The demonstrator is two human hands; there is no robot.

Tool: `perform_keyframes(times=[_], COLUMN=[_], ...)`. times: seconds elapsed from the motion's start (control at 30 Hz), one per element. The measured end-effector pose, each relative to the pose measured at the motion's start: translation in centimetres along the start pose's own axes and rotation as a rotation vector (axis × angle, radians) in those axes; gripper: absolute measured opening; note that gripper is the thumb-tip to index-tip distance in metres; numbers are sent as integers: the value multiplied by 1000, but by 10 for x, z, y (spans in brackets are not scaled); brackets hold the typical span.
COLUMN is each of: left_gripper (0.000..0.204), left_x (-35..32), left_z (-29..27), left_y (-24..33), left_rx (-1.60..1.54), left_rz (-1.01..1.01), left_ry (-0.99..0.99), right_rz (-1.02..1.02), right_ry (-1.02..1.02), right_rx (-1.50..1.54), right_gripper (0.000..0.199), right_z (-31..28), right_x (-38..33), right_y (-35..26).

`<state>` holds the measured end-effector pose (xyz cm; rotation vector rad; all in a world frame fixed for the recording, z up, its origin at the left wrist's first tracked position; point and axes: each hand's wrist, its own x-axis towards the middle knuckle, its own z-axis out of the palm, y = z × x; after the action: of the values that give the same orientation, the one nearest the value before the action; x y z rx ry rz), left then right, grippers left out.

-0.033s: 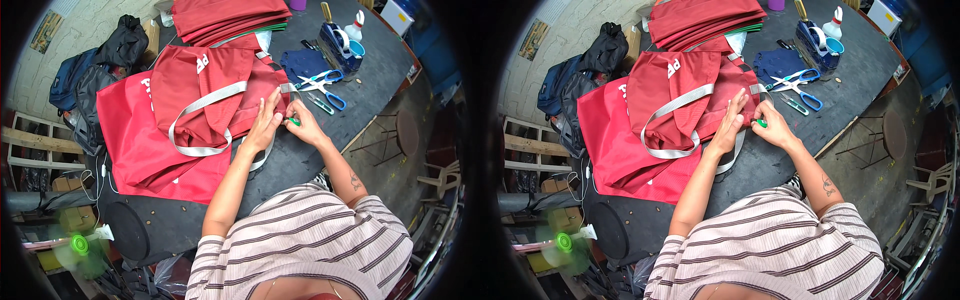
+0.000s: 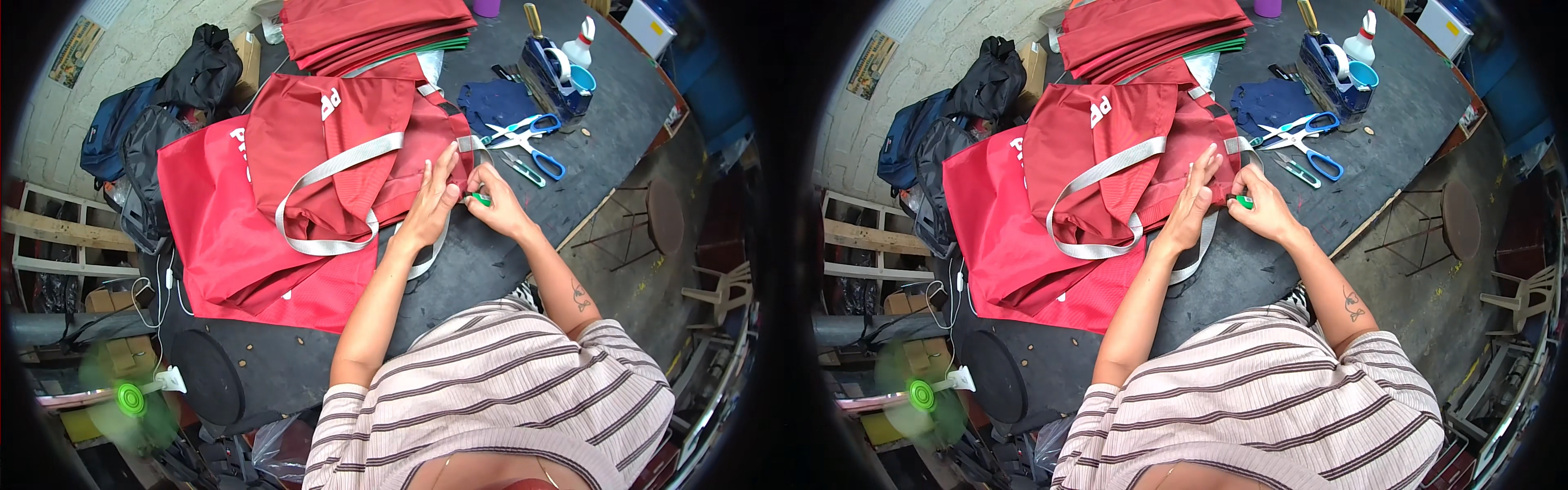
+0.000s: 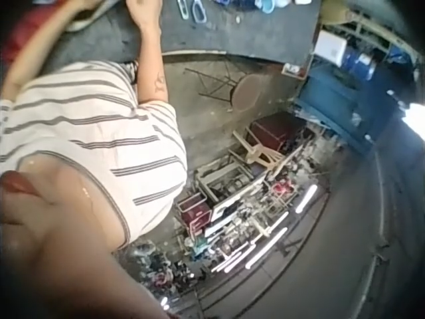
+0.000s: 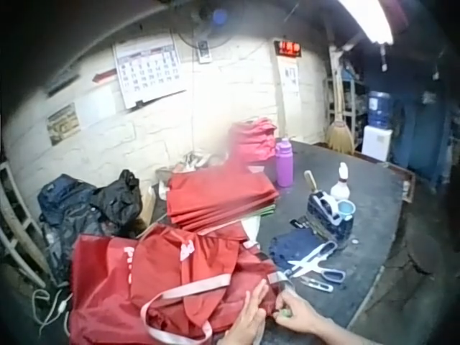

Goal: Inspecting, marking, and trimming manufactured bags.

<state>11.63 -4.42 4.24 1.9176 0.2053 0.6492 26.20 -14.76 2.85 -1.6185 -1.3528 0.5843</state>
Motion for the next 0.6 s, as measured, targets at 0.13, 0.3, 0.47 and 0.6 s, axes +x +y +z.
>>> perform_keyframes(times=[0.13, 0.3, 0.47, 0.6], left_gripper=[78, 74, 74, 74], left_x=[-1, -1, -1, -3], left_z=[1, 2, 3, 2], left_y=[-1, -3, -3, -1], left_rx=[9, 7, 0, -9], left_rz=[-15, -13, -19, -27], left_ry=[14, 19, 22, 34], right_rz=[-24, 0, -13, -21], right_ry=[-1, -35, -5, 24], right_rx=[14, -84, -84, -79], right_gripper=[25, 25, 25, 26], right_z=[0, -2, -1, -1], right_x=[-3, -6, -3, 6], right_y=[-2, -12, -6, -8])
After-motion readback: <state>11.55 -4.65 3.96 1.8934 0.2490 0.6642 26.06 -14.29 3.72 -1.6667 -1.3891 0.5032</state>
